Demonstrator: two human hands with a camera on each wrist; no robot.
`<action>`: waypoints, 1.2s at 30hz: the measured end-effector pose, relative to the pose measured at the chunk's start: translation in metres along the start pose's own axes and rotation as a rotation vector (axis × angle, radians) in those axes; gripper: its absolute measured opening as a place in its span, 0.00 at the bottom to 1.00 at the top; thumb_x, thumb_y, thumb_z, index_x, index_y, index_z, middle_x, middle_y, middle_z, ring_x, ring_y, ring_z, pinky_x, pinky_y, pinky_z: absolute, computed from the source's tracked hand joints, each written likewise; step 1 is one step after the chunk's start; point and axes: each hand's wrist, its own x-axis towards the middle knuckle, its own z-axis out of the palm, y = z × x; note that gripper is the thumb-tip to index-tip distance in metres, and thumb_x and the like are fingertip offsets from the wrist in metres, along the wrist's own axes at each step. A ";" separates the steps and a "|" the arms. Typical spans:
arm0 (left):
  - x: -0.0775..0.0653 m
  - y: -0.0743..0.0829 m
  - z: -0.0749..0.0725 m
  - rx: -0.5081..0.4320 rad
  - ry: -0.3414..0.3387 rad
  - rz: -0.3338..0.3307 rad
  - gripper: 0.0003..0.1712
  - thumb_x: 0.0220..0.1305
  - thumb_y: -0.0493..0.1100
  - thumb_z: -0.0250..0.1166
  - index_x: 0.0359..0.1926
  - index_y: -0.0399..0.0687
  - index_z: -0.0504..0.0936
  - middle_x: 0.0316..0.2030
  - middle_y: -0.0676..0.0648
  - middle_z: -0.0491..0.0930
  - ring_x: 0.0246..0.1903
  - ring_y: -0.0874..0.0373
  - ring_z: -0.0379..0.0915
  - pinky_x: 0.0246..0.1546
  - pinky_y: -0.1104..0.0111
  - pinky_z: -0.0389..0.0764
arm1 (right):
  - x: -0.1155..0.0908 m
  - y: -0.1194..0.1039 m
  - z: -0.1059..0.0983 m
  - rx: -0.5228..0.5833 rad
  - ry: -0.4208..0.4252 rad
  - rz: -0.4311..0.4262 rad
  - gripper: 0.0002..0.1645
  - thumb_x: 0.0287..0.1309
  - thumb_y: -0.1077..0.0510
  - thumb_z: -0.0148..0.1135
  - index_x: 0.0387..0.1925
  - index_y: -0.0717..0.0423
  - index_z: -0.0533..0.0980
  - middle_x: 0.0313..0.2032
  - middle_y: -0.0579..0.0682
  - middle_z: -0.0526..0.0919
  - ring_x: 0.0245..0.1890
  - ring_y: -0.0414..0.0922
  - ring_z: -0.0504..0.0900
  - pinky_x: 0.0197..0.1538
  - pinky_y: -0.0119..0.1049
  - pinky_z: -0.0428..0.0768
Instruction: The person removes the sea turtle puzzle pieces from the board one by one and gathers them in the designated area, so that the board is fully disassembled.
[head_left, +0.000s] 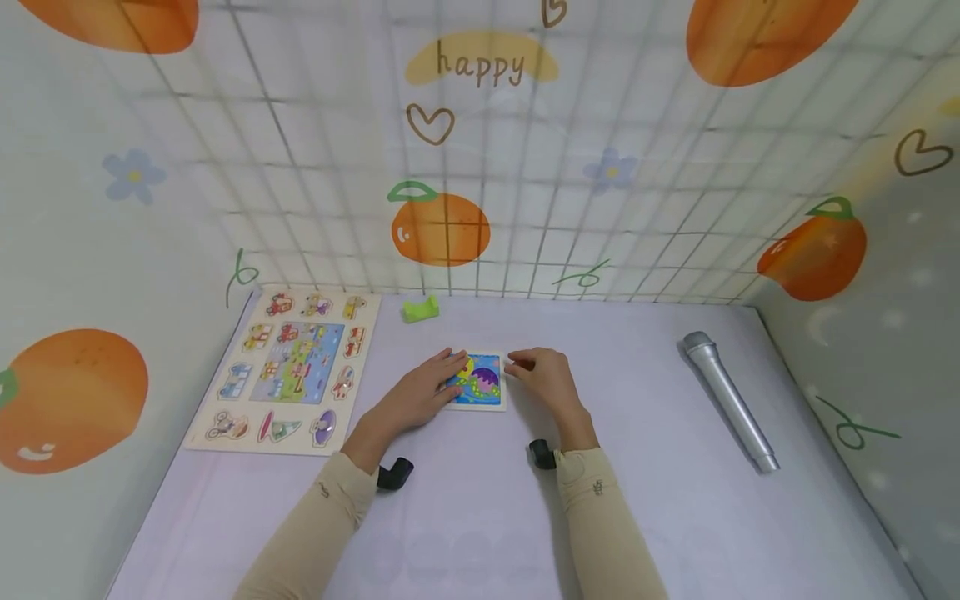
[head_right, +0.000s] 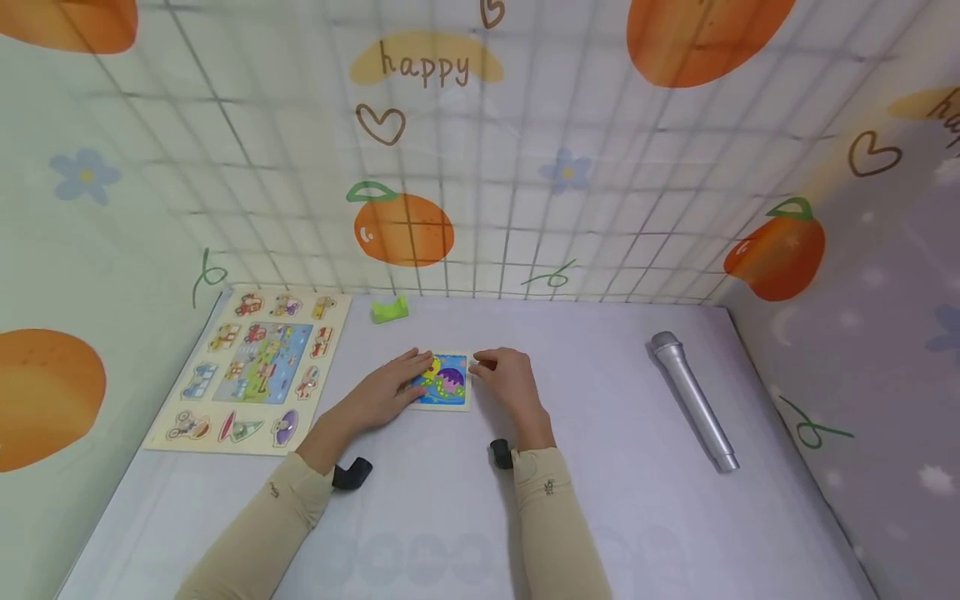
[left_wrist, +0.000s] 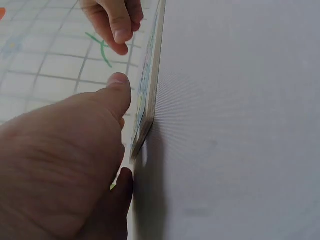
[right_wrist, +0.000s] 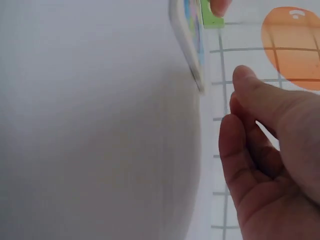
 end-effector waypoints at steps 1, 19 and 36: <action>0.001 -0.001 0.000 -0.009 -0.001 -0.005 0.34 0.78 0.54 0.55 0.79 0.56 0.59 0.80 0.54 0.55 0.81 0.51 0.44 0.79 0.48 0.55 | 0.002 0.000 0.001 0.004 -0.005 0.007 0.17 0.62 0.52 0.72 0.49 0.54 0.87 0.45 0.55 0.90 0.45 0.50 0.87 0.49 0.44 0.86; 0.009 -0.003 0.003 -0.013 -0.034 0.011 0.36 0.76 0.56 0.58 0.79 0.59 0.60 0.80 0.49 0.55 0.80 0.47 0.47 0.78 0.47 0.57 | 0.019 -0.003 0.016 0.059 -0.050 0.092 0.15 0.63 0.51 0.71 0.48 0.53 0.88 0.46 0.52 0.91 0.55 0.51 0.86 0.59 0.47 0.83; 0.007 0.004 0.001 0.040 -0.044 0.003 0.34 0.77 0.56 0.57 0.78 0.57 0.62 0.79 0.51 0.57 0.80 0.47 0.48 0.79 0.48 0.57 | 0.021 -0.008 0.019 0.119 -0.053 0.155 0.12 0.62 0.54 0.72 0.45 0.54 0.89 0.47 0.53 0.90 0.55 0.52 0.85 0.59 0.48 0.83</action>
